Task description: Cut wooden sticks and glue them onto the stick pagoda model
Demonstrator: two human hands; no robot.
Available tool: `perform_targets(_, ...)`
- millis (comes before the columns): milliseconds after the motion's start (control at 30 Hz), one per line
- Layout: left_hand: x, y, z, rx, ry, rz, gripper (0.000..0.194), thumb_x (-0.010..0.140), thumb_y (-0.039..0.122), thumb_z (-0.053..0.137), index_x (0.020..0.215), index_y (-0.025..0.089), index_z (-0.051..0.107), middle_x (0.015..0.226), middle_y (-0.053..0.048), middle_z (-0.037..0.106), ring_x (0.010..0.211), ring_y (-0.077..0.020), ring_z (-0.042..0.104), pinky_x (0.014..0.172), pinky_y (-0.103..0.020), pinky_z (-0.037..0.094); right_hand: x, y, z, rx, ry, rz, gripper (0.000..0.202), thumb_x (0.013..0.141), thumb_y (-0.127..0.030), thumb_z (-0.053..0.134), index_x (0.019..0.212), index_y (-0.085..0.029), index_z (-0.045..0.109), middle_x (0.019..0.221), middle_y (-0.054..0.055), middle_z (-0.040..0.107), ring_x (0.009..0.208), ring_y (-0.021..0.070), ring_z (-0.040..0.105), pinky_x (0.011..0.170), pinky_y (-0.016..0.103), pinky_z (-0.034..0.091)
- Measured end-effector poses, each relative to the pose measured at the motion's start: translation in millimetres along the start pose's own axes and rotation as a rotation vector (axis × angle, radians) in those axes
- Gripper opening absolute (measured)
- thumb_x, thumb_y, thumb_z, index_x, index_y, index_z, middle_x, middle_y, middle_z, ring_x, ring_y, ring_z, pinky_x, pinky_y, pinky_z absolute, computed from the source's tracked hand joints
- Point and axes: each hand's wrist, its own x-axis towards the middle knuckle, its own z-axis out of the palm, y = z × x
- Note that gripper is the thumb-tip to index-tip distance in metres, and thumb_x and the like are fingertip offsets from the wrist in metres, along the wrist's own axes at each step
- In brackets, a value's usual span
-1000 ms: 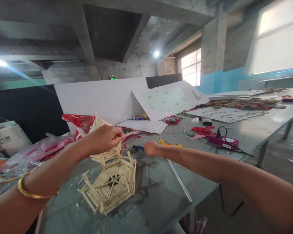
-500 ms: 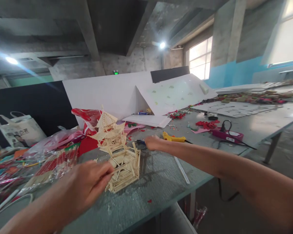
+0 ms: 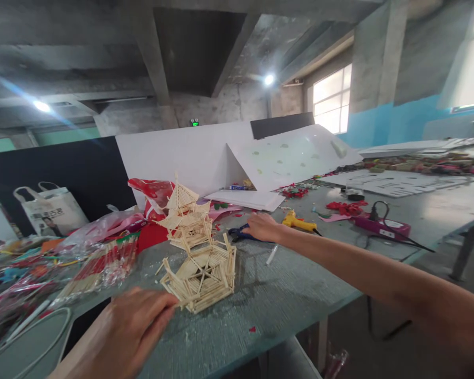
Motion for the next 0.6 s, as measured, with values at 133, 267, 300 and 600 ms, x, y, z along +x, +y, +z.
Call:
perform_targets(133,23,2,-5.4,0.076,0.016,-0.041,0.033,0.09,0.034,0.034,0.088,0.025,0.065,0.083,-0.002,0.071,0.07,-0.0168,0.063,0.066,-0.03,0.045,-28,-49,-27,-0.132,0.19,-0.29,0.026,0.089,-0.034,0.047,0.089,-0.015,0.064,0.088,0.008,0.06,0.085,0.0193,0.053,0.076,0.029,0.037)
perform_targets(267,56,17,-14.4,0.051,-0.04,-0.123,0.028,0.089,0.032,0.038,0.087,0.024,0.065,0.08,-0.001,0.069,0.072,-0.0168,0.061,0.064,-0.029,0.041,-62,-102,-30,-0.272,0.218,-0.782,0.023,0.092,-0.024,0.045,0.092,-0.014,0.065,0.088,0.007,0.059,0.085,0.0155,0.051,0.076,0.028,0.036)
perform_targets(300,62,20,-14.6,0.033,-0.053,-0.151,0.027,0.088,0.032,0.04,0.085,0.023,0.064,0.077,0.0,0.069,0.071,-0.0164,0.061,0.062,-0.028,0.039,-68,-109,-25,-0.342,0.229,-0.818,0.022,0.091,-0.022,0.045,0.088,-0.013,0.065,0.086,0.007,0.059,0.084,0.0161,0.05,0.076,0.029,0.036)
perform_targets(600,57,26,26.3,-0.216,-0.175,-0.203,0.018,0.083,0.021,0.048,0.077,0.021,0.065,0.071,0.002,0.069,0.068,-0.0126,0.062,0.061,-0.024,0.04,-79,-87,31,-0.553,0.266,-0.838,0.019,0.088,-0.016,0.047,0.074,-0.014,0.06,0.074,0.005,0.056,0.072,0.0171,0.047,0.066,0.032,0.035)
